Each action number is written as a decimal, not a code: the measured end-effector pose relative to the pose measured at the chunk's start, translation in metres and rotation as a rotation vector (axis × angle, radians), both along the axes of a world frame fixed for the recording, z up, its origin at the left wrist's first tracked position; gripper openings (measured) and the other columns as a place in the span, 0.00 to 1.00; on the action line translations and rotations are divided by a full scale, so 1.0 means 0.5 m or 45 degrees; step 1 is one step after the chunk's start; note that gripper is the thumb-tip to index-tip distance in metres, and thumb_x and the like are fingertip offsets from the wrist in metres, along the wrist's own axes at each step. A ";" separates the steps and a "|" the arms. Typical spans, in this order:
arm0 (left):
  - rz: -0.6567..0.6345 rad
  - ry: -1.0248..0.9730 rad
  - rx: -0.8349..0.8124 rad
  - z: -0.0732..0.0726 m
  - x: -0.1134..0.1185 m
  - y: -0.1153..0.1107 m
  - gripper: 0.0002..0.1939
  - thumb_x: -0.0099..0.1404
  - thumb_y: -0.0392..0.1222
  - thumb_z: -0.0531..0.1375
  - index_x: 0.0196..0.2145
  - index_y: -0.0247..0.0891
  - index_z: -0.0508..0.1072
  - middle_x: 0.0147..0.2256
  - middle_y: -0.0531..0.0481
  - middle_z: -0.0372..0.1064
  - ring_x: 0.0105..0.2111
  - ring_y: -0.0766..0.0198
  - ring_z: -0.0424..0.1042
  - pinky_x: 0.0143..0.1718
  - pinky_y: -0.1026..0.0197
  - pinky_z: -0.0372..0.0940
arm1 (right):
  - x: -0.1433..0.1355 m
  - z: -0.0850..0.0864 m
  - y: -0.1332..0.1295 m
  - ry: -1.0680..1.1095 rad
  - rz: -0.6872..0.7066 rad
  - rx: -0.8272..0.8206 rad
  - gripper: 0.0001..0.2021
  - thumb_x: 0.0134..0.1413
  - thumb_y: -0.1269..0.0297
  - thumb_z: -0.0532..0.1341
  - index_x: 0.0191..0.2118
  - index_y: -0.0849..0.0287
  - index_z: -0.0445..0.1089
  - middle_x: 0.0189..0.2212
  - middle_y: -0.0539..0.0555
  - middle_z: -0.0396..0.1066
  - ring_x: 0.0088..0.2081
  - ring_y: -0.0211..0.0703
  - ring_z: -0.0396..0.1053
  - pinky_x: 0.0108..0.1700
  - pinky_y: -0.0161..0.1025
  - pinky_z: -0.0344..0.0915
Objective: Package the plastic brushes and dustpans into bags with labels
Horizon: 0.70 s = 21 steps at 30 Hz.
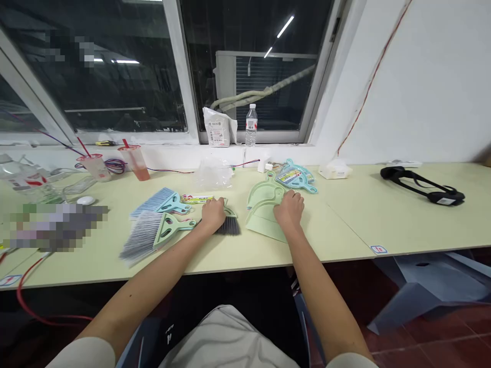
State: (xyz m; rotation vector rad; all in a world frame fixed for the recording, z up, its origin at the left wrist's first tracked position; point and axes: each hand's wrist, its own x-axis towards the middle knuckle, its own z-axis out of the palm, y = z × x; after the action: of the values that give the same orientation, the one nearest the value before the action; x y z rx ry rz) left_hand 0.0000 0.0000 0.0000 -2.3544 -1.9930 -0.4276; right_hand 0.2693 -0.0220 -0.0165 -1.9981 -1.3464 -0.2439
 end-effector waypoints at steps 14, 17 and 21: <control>-0.053 -0.090 -0.036 0.001 -0.017 0.020 0.13 0.63 0.26 0.57 0.43 0.34 0.73 0.44 0.36 0.74 0.51 0.48 0.70 0.49 0.55 0.62 | 0.016 0.022 -0.008 0.141 0.520 0.161 0.07 0.54 0.63 0.61 0.36 0.59 0.74 0.37 0.60 0.71 0.40 0.51 0.66 0.46 0.47 0.62; -0.157 -0.333 -0.005 0.001 -0.020 0.028 0.17 0.61 0.24 0.57 0.46 0.36 0.70 0.45 0.38 0.72 0.48 0.52 0.72 0.47 0.56 0.64 | 0.008 0.040 -0.019 0.245 0.848 0.204 0.07 0.54 0.59 0.63 0.35 0.57 0.73 0.35 0.55 0.70 0.37 0.47 0.66 0.43 0.44 0.63; -0.300 -0.722 0.351 0.025 -0.030 0.032 0.18 0.61 0.23 0.53 0.44 0.40 0.68 0.45 0.42 0.69 0.47 0.54 0.70 0.49 0.54 0.65 | 0.004 0.048 -0.026 0.363 0.957 0.237 0.09 0.55 0.56 0.64 0.33 0.56 0.70 0.31 0.52 0.65 0.34 0.45 0.63 0.38 0.42 0.60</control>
State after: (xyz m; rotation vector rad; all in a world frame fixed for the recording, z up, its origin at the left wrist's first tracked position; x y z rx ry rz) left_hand -0.0149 0.0162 0.0124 -2.4734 -1.6609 -1.4163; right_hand 0.2711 -0.0348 0.0074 -1.2062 -1.6969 0.2468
